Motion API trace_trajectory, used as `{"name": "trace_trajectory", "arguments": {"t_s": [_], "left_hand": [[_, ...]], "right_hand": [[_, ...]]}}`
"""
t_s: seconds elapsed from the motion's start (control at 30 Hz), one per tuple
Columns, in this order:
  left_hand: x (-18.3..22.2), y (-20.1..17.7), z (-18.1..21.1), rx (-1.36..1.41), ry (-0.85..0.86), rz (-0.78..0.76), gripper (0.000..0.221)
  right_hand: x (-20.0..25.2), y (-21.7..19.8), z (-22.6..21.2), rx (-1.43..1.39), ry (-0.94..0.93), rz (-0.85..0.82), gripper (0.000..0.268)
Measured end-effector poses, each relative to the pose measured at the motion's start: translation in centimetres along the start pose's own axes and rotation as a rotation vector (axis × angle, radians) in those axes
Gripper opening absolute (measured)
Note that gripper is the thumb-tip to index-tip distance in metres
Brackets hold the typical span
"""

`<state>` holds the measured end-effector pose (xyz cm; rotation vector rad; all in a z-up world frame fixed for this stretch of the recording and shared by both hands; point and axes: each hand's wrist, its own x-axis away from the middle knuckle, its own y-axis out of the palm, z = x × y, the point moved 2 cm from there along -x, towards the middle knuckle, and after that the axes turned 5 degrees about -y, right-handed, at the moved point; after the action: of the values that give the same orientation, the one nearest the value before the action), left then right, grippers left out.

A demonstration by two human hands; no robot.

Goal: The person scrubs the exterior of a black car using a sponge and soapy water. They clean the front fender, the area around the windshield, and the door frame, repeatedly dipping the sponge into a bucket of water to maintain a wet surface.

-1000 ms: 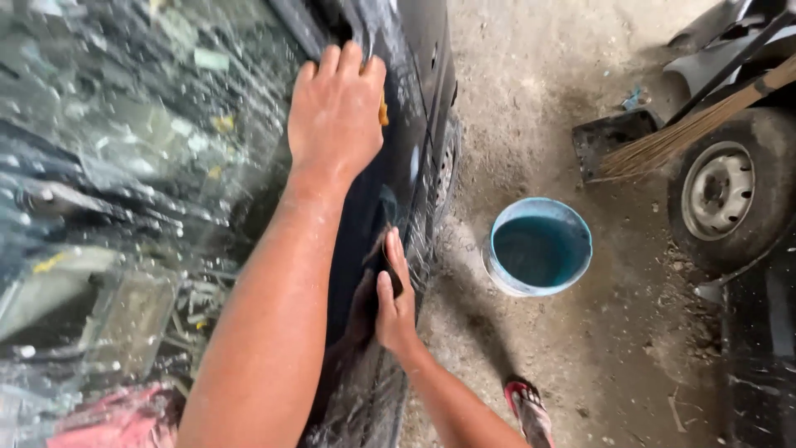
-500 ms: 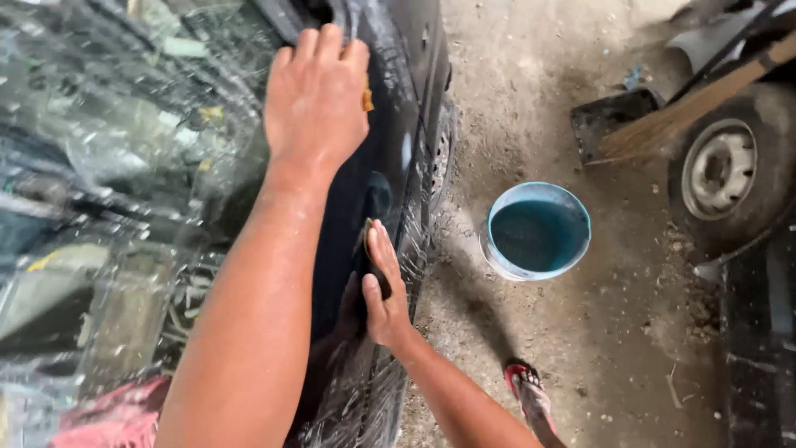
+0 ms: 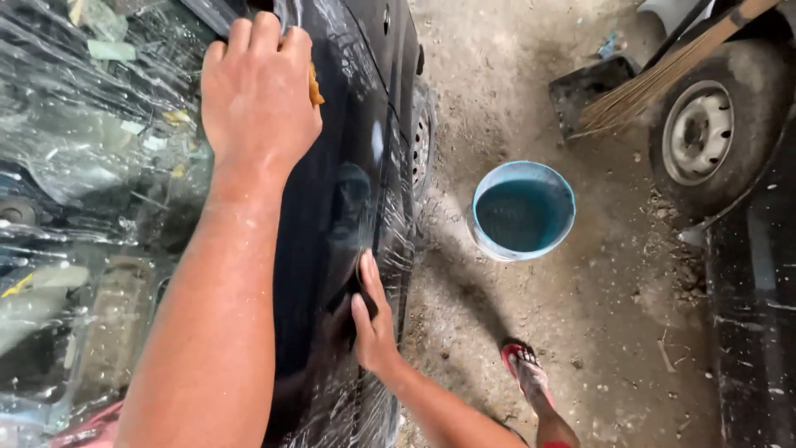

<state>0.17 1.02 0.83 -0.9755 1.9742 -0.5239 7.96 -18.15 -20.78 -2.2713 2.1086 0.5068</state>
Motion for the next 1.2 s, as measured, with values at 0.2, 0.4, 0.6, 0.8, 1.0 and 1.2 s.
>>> {"name": "trace_trajectory", "arguments": {"t_s": [0.2,0.4,0.6,0.8,1.0,1.2], "left_hand": [[0.2,-0.1,0.1,-0.023,0.015,0.036,0.037],[0.0,0.4,0.1,-0.004,-0.021,-0.035,0.032],[-0.1,0.1,0.3,0.039,-0.021,-0.091,0.032],[-0.4,-0.8,0.7,0.1,-0.054,-0.142,0.026],[-0.2,0.2,0.9,0.135,-0.071,-0.142,0.024],[-0.5,-0.3,0.8,0.172,-0.086,-0.203,0.027]], "right_hand": [[-6.4,0.6,-2.5,0.003,-0.168,-0.024,0.058],[4.7,0.9,-5.2,0.056,-0.165,-0.167,0.059],[-15.4,0.8,0.7,0.013,-0.164,-0.047,0.063],[1.3,2.6,-4.7,0.137,-0.222,-0.181,0.066],[-14.2,0.4,-2.4,0.084,-0.306,-0.133,0.062],[-11.6,1.4,-6.1,0.062,-0.275,-0.082,0.06]]}}
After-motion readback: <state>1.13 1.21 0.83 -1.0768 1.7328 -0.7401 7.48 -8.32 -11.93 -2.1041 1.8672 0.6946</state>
